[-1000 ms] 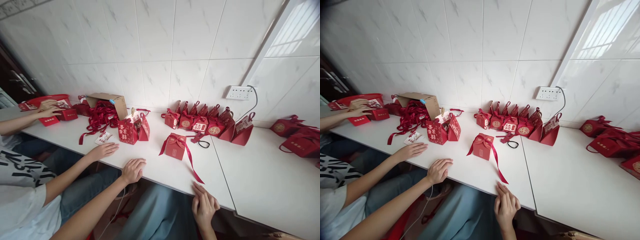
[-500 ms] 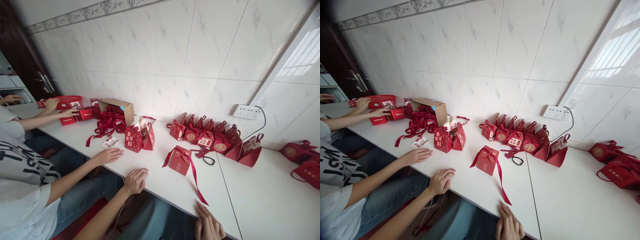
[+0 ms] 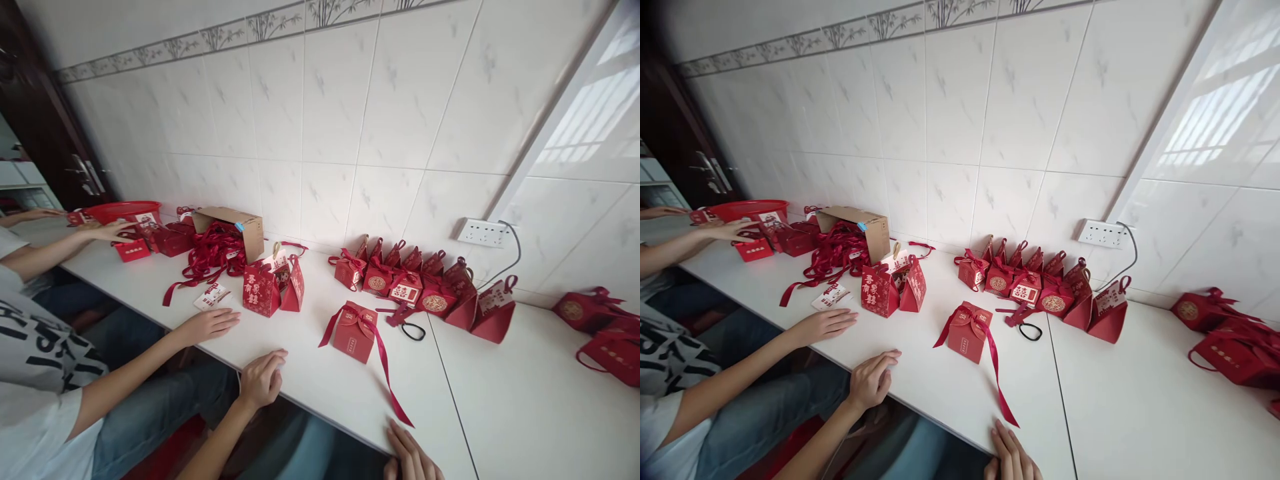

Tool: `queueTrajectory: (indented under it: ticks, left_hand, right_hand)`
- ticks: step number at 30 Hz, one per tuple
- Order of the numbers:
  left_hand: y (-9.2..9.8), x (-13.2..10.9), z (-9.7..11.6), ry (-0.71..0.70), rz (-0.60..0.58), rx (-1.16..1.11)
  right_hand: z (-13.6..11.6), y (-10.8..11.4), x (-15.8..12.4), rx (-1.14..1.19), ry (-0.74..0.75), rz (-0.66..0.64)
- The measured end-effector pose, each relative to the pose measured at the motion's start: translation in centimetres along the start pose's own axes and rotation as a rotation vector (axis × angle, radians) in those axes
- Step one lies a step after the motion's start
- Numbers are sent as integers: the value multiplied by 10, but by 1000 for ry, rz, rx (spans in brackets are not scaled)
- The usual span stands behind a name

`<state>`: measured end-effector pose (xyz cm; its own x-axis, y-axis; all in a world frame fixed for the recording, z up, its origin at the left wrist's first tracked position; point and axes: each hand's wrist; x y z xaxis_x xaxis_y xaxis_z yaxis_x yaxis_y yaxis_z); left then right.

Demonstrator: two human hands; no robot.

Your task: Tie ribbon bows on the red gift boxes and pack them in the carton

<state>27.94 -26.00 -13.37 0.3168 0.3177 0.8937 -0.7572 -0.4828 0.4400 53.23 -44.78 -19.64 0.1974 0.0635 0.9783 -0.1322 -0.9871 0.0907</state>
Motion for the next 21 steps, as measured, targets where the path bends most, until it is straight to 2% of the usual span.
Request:
queueTrajectory:
  ticks: [6,21]
  left_hand:
    - [1,3,0,4,-12,1]
    - [0,1,0,8,-16,-3]
  right_hand:
    - [0,3,-4,56,-46,-53]
    - [1,1,-4,5,-34,-12]
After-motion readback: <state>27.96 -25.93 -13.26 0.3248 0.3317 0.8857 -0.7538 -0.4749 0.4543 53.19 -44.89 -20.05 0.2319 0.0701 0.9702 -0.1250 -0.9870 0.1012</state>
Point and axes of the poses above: each hand's wrist, its own x-axis towards the middle knuckle, its own y-axis out of the back of the hand, z = x × y, and after that the axes turned 14 degrees about z, right-handed
